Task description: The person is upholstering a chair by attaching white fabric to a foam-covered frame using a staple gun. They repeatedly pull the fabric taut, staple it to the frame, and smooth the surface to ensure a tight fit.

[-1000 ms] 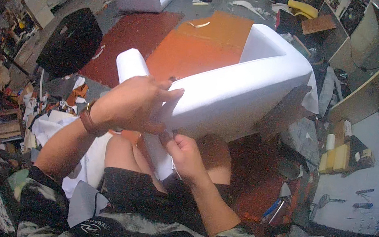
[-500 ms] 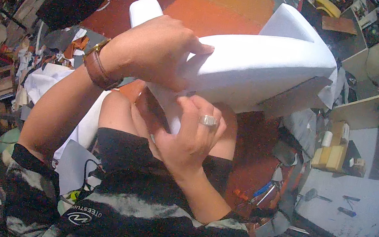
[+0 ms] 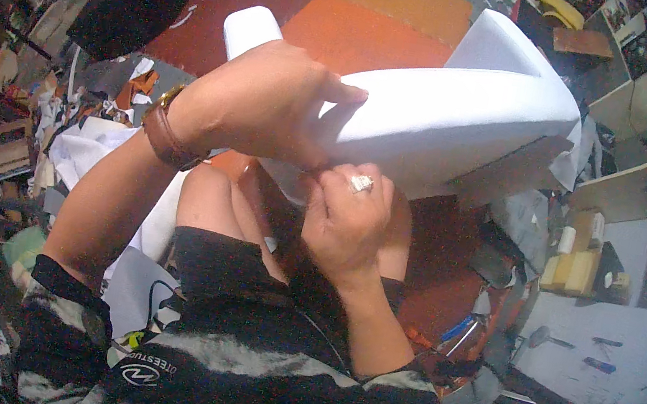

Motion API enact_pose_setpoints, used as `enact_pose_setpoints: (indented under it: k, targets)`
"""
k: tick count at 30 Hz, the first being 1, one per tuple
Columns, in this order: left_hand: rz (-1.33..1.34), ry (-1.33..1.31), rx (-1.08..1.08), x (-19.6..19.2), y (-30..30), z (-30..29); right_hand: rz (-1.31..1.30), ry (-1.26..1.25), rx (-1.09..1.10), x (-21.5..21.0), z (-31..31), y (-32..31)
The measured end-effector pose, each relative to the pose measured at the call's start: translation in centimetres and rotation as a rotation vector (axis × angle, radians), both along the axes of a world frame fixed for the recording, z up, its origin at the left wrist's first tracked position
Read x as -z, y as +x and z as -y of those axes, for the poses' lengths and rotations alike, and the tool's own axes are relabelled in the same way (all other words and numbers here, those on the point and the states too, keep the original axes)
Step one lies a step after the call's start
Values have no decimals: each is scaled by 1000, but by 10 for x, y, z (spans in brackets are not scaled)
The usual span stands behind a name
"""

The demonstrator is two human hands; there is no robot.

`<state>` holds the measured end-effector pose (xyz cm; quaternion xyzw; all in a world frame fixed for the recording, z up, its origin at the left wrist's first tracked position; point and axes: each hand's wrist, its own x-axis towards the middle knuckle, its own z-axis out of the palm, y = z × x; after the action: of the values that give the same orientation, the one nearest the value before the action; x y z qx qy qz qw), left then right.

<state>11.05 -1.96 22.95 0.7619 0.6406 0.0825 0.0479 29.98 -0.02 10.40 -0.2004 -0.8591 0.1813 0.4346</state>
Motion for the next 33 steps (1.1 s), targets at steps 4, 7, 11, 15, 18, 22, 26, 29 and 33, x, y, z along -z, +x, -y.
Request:
enact_pose_setpoints:
  k: [4,7,11,15,18,22,26,29,33]
  targets:
    - [-1,56,-38,13,-2,1,99,-53,-3,-5,-7,3]
    - [-23,16,-52,10,0,4,122,-60,-22,-4,-14,6]
    - [-49,25,-47,6,0,13,78,-65,-43,-7,-21,8]
    - [1,4,-13,10,-2,18,66,-52,-14,-9,-26,7]
    - [137,86,77,36,-21,35,60,-72,-5,-10,-28,7]
    - [196,225,-113,67,-26,53,65,-99,-34,-16,-30,5]
    - [292,348,-118,79,-22,53,90,-78,-74,-21,-35,8]
    - [287,350,-103,82,-21,51,93,-84,-95,-20,-37,10]
    - [315,411,-16,88,-26,54,106,-116,-108,-18,-37,12]
